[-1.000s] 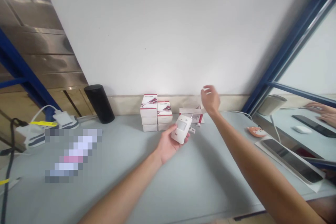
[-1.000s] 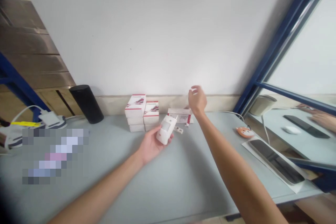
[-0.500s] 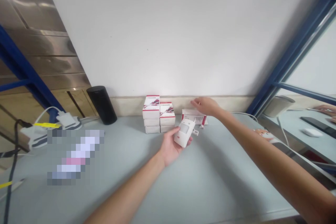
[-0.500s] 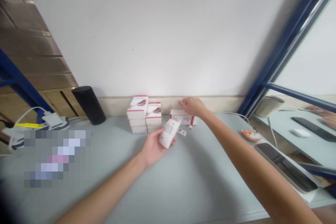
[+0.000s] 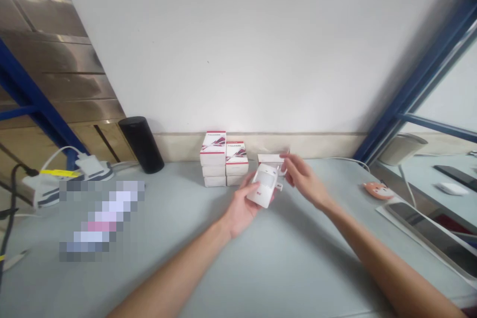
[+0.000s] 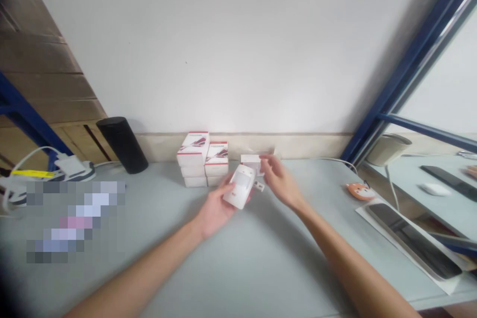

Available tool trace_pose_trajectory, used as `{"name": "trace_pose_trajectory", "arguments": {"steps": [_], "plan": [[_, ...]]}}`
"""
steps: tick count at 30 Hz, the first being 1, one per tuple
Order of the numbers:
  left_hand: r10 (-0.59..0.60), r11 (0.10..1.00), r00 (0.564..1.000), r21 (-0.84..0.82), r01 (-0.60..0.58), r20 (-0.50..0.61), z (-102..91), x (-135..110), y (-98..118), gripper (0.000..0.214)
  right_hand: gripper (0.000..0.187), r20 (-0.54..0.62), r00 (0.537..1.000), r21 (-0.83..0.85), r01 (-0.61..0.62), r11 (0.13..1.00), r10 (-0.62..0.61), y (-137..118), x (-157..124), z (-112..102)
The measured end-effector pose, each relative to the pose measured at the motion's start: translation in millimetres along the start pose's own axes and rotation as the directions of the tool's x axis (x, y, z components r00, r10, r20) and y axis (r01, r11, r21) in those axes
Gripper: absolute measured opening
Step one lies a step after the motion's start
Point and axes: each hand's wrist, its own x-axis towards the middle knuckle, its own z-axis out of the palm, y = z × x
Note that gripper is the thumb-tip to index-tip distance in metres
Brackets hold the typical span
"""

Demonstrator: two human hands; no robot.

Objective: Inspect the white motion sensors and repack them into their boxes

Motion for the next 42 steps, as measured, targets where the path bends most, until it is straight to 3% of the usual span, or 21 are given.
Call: {"name": "trace_pose_trajectory", "arguments": {"steps": [3, 6, 9, 11, 16, 19, 23, 26, 34, 38, 42], "plan": [[-0.041, 0.996, 0.998, 0.078, 0.038, 0.046, 4.4, -5, -7, 0.068, 0.052, 0.087, 0.978, 0.288, -0.208, 0.935, 0.191, 9, -22, 15], [-0.131, 0.989, 0.982, 0.087, 0.12, 0.136, 7.5, -8, -10, 0.055, 0.046, 0.152, 0.942, 0.447, -0.334, 0.83, 0.298, 12, -24, 18], [-0.208, 0.976, 0.959, 0.099, 0.191, 0.192, 9.2, -9, -9, 0.056, 0.047, 0.29, 0.915, 0.458, -0.391, 0.798, 0.282, 13, -17, 9], [-0.21, 0.975, 0.959, 0.117, 0.19, 0.193, 9.6, -9, -8, 0.055, 0.048, 0.303, 0.922, 0.434, -0.359, 0.826, 0.242, 14, -13, 2], [-0.142, 0.985, 0.977, 0.117, 0.125, 0.156, 8.6, -6, -11, 0.047, 0.047, 0.251, 0.935, 0.399, -0.337, 0.852, 0.252, 15, -10, -2], [-0.152, 0.983, 0.978, 0.121, 0.136, 0.141, 7.8, -5, -14, 0.045, 0.05, 0.093, 0.963, 0.481, -0.264, 0.836, 0.251, 17, -4, -9], [-0.199, 0.972, 0.972, 0.154, 0.179, 0.125, 8.7, -5, -16, 0.049, 0.052, -0.152, 0.961, 0.574, -0.104, 0.812, 0.231, 22, 14, -40], [-0.248, 0.95, 0.964, 0.217, 0.222, 0.098, 11.2, -8, -16, 0.052, 0.051, -0.248, 0.942, 0.601, -0.034, 0.799, 0.226, 30, 26, -67], [-0.299, 0.914, 0.949, 0.316, 0.254, 0.103, 18.4, -13, -8, 0.053, 0.044, -0.287, 0.923, 0.672, 0.004, 0.741, 0.255, 53, 39, -107], [-0.367, 0.864, 0.921, 0.414, 0.286, 0.131, 21.3, -17, 2, 0.052, 0.046, -0.318, 0.904, 0.726, 0.038, 0.687, 0.287, 72, 44, -129], [-0.395, 0.833, 0.915, 0.449, 0.322, 0.078, 18.8, -17, 8, 0.051, 0.049, -0.295, 0.908, 0.737, 0.019, 0.675, 0.296, 81, 47, -138]]}}
